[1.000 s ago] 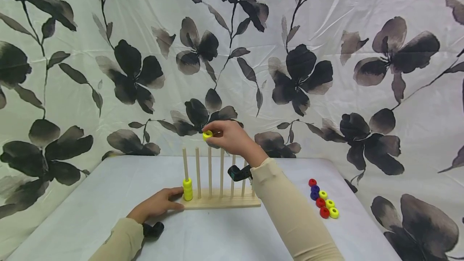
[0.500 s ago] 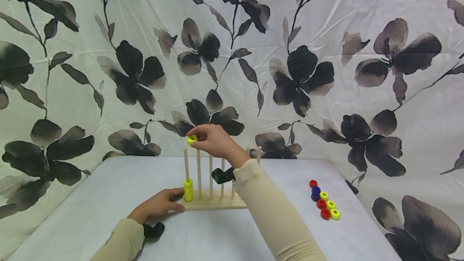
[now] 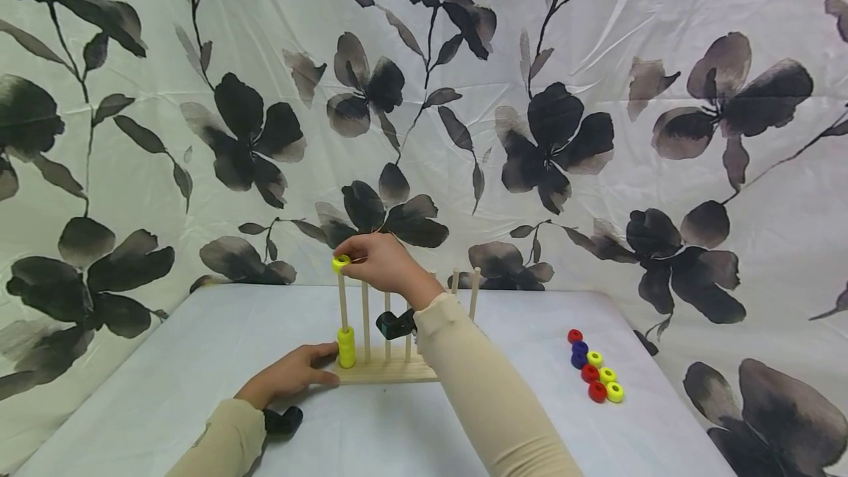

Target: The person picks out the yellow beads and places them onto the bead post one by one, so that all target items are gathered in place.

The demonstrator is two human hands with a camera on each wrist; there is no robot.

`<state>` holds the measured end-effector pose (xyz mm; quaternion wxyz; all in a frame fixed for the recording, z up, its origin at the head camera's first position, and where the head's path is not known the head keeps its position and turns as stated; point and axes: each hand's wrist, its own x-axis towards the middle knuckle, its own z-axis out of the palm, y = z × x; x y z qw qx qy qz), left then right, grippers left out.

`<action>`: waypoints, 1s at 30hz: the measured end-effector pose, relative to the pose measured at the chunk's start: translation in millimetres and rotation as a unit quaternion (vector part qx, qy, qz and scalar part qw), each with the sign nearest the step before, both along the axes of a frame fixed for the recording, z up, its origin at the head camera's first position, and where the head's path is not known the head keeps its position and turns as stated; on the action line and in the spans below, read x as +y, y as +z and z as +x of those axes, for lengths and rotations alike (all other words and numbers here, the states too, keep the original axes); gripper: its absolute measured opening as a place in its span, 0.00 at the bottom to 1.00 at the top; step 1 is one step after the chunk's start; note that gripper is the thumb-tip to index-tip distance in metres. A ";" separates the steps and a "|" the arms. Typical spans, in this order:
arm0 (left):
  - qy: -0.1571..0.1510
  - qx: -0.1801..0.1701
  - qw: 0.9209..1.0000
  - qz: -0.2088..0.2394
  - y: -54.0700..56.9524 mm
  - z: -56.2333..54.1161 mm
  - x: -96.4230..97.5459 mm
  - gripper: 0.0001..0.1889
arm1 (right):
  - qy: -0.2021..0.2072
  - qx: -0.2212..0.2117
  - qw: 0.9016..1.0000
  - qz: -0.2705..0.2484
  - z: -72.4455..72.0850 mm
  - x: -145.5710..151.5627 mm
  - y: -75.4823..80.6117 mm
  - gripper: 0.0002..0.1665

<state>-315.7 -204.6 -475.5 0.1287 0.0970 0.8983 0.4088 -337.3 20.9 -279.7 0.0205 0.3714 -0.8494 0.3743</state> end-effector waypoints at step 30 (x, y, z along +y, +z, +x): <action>-0.007 0.009 1.000 -0.007 -1.4 -2.6 0.5 0.41 | 0.006 0.081 0.992 0.095 4.5 3.9 0.3 0.14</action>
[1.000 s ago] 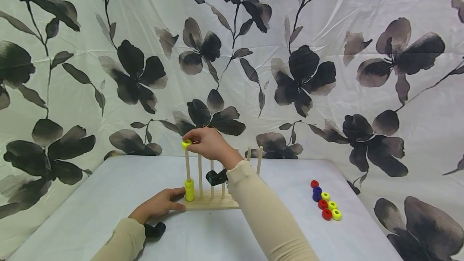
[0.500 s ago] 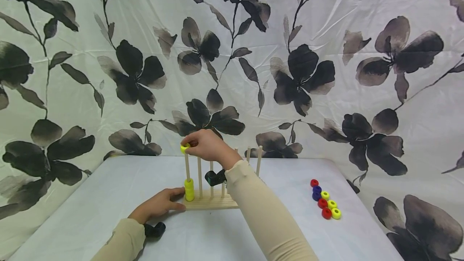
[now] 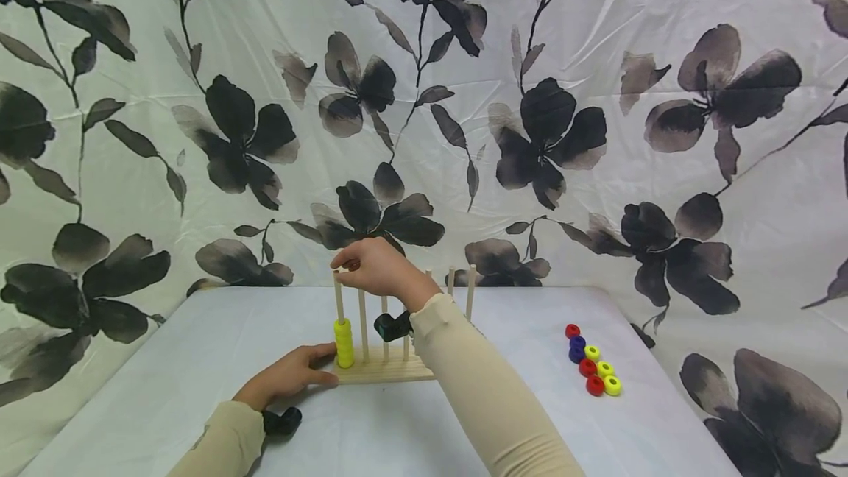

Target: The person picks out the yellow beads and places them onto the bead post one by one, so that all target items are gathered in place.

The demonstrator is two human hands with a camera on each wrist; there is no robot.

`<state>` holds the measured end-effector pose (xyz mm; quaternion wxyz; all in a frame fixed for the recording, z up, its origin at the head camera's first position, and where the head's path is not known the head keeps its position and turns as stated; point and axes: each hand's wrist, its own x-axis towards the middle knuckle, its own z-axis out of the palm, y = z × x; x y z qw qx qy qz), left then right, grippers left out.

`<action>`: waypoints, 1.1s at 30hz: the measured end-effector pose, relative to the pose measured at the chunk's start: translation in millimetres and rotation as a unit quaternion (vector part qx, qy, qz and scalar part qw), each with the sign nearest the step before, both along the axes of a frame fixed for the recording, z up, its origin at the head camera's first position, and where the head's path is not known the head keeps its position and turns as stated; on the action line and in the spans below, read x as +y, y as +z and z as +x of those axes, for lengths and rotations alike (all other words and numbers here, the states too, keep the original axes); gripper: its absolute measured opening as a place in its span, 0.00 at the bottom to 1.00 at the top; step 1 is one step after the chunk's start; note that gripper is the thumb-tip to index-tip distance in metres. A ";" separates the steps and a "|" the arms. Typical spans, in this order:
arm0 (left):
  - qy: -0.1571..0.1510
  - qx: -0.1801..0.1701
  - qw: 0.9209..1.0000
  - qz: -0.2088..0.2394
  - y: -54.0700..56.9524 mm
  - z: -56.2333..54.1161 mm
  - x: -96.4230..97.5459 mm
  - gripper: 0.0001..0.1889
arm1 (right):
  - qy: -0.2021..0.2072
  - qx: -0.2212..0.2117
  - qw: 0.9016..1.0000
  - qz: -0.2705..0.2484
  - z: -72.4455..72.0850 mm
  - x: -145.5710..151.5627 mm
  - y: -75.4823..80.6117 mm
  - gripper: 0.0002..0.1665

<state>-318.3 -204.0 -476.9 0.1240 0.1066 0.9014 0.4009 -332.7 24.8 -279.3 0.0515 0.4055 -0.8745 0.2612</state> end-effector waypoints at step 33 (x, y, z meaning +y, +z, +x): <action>0.003 0.005 1.000 -0.006 -1.6 0.2 4.7 0.39 | -0.054 0.123 0.989 -0.060 16.1 104.7 18.7 0.13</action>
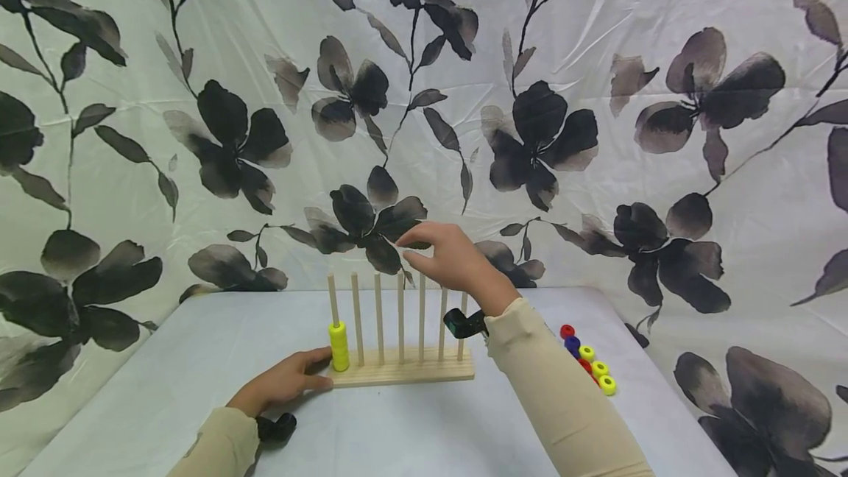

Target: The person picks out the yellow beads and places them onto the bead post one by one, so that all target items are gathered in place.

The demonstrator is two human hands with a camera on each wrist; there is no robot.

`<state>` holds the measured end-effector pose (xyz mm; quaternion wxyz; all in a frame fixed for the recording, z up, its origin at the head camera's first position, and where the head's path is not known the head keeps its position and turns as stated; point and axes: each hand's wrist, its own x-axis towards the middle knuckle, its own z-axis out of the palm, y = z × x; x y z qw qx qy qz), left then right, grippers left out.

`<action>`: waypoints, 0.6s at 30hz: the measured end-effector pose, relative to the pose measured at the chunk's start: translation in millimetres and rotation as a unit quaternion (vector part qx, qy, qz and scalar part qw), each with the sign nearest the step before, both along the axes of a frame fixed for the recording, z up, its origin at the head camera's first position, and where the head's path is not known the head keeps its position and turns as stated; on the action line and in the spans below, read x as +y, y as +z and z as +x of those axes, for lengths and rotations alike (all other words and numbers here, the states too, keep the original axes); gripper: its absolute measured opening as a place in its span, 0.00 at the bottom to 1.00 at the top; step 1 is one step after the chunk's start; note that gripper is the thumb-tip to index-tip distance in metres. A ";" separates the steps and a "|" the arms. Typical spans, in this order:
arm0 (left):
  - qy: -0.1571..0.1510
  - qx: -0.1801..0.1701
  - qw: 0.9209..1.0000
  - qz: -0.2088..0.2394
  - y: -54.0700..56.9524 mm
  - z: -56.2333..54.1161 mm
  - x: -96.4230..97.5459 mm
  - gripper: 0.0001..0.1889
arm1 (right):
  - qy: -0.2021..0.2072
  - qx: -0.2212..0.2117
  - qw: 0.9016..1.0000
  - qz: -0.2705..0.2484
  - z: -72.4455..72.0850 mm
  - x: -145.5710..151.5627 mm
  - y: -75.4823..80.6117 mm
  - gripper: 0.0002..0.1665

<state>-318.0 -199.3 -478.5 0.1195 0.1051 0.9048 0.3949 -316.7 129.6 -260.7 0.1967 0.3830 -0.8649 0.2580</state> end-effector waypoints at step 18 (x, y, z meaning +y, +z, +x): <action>0.003 -0.001 1.000 -0.003 2.0 2.3 0.3 0.38 | -0.090 -0.056 0.994 0.004 -5.6 67.6 -13.6 0.15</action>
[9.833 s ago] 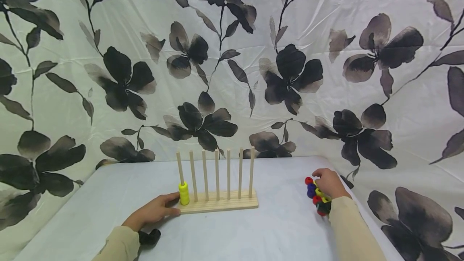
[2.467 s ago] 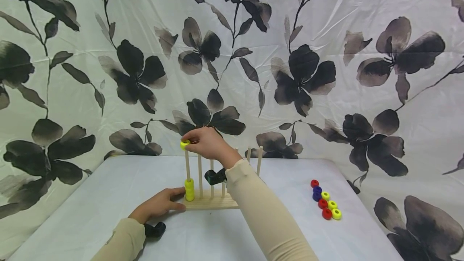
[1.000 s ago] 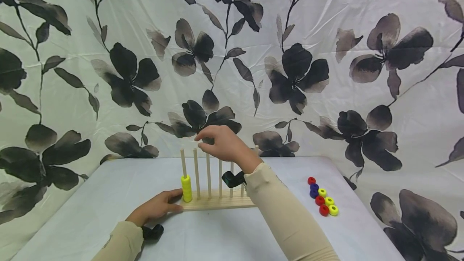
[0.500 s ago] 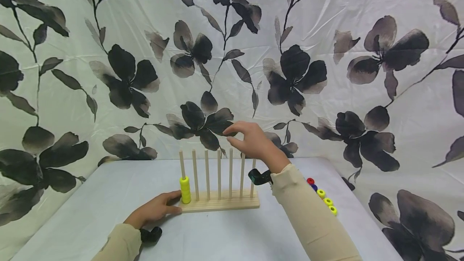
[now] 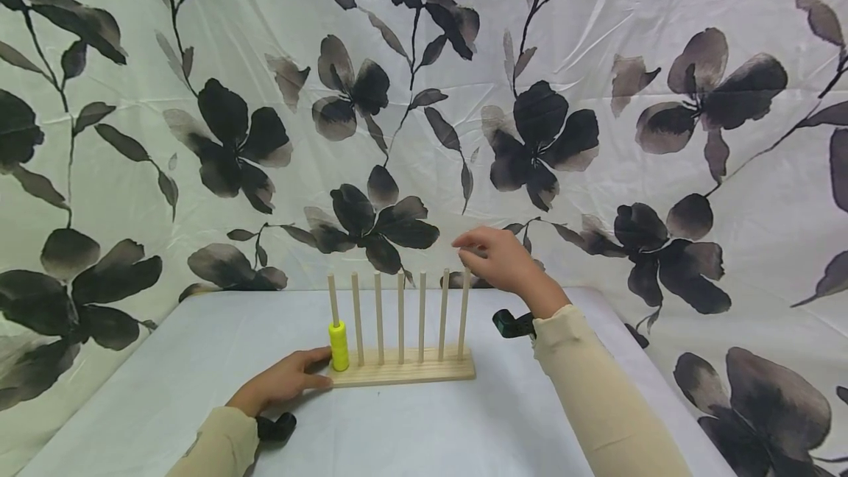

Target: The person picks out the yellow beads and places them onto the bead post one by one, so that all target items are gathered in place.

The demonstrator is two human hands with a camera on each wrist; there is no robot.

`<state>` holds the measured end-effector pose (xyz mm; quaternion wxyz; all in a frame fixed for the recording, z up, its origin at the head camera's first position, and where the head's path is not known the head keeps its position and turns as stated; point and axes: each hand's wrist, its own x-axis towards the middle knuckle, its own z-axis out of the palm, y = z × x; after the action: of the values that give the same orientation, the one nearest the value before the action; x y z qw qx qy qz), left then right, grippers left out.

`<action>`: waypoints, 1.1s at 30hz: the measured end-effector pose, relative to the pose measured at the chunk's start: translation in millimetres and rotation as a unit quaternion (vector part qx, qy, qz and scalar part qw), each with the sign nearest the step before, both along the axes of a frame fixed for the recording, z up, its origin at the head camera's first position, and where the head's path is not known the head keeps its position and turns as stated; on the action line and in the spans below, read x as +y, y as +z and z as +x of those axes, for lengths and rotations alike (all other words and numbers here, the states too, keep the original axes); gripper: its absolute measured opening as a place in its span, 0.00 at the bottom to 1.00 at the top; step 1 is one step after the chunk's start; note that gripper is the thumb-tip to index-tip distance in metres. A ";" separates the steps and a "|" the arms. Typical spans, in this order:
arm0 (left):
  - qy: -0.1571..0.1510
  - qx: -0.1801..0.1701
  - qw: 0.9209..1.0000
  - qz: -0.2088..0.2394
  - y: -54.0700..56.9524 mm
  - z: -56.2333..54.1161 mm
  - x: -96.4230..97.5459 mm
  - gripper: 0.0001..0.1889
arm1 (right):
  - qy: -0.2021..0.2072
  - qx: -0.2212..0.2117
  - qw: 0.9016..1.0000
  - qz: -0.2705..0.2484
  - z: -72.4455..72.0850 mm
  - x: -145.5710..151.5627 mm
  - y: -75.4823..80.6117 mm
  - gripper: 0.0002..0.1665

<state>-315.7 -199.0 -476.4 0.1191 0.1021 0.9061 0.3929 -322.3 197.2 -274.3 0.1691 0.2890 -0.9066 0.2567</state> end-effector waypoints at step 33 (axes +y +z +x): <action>0.016 -0.006 1.000 -0.003 -1.4 -0.9 0.3 0.40 | -0.119 -0.183 0.975 0.047 -2.4 118.6 -91.6 0.18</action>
<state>-316.6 -198.7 -477.8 0.1190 0.0847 0.9079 0.3929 -324.7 315.7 -365.9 0.0159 0.1348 -0.9612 0.2402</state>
